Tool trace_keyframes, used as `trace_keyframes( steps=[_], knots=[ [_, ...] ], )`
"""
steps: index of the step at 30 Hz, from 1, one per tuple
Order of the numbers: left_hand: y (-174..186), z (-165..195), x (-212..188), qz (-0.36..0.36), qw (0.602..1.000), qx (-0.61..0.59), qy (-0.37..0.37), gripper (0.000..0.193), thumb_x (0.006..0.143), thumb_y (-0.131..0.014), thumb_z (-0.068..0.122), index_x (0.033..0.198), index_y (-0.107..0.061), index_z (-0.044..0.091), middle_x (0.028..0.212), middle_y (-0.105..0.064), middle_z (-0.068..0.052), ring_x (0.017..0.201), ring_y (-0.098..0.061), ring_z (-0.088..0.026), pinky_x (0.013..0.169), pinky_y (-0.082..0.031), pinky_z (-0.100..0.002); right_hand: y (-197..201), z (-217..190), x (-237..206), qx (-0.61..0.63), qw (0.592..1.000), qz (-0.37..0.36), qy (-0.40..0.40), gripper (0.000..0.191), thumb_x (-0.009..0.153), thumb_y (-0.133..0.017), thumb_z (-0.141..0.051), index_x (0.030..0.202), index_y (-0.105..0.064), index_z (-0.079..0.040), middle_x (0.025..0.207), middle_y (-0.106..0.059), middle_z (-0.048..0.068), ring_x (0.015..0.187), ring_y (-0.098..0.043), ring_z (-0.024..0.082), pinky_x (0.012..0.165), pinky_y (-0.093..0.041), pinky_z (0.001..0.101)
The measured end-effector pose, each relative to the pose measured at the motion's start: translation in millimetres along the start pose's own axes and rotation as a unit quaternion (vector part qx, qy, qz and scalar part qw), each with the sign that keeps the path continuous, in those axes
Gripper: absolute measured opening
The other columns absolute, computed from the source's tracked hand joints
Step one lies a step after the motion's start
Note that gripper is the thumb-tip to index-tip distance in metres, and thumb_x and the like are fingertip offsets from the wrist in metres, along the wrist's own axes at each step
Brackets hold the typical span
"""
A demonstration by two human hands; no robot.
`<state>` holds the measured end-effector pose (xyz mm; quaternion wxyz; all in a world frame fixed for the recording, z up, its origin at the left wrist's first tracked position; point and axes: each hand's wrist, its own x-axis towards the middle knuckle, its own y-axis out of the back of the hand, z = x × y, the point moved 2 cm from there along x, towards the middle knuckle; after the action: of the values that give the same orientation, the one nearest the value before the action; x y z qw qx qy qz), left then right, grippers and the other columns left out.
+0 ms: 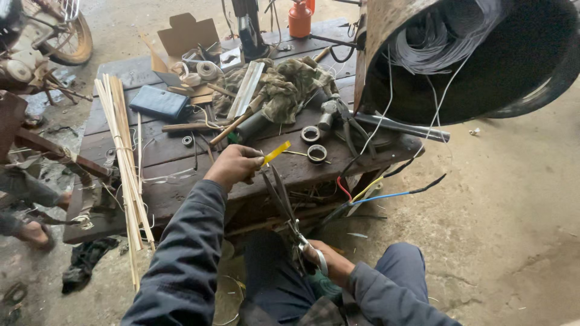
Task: The person wraps black electrical tape around the ends of several colored wires, then cuts a strip of yellow tape and wraps it around a small cylindrical object. The work is performed at a cluttered wooden table with tools and motorcycles visible in the background.
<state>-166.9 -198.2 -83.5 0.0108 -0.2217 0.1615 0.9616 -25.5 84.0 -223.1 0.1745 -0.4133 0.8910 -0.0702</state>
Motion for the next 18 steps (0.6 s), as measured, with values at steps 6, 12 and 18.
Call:
trace_keyframes(
  steps=[6,12,18],
  knots=[
    [19,-31,-4,-0.031,0.999,-0.029,0.034,0.024,0.092,-0.073,0.015,0.110,-0.077,-0.001,0.078,-0.070,-0.006,0.060,-0.060,-0.014,0.053,-0.049,-0.030,-3,-12,12,0.070,0.996,0.006,-0.053,0.064,0.091,-0.056,-0.070,0.096,-0.066,-0.007,0.078,-0.058,-0.002,0.068,-0.050,0.009,0.060,-0.042,0.0259],
    [27,-37,-9,-0.060,0.996,-0.033,0.052,0.024,0.091,-0.073,0.014,0.110,-0.077,0.001,0.077,-0.070,-0.004,0.061,-0.059,-0.013,0.055,-0.049,-0.030,-11,-27,25,0.128,0.990,0.026,-0.056,0.049,0.094,-0.064,-0.057,0.089,-0.061,-0.009,0.070,-0.053,-0.002,0.057,-0.048,0.008,0.049,-0.040,0.0258],
    [32,-43,-11,-0.053,0.998,0.003,0.040,0.024,0.090,-0.074,0.015,0.111,-0.079,0.004,0.076,-0.070,-0.003,0.060,-0.057,-0.012,0.055,-0.048,-0.030,-14,-40,27,0.082,0.992,0.066,-0.074,0.047,0.096,-0.064,-0.053,0.089,-0.063,-0.006,0.068,-0.056,-0.001,0.056,-0.052,0.008,0.049,-0.045,0.0257]
  ],
)
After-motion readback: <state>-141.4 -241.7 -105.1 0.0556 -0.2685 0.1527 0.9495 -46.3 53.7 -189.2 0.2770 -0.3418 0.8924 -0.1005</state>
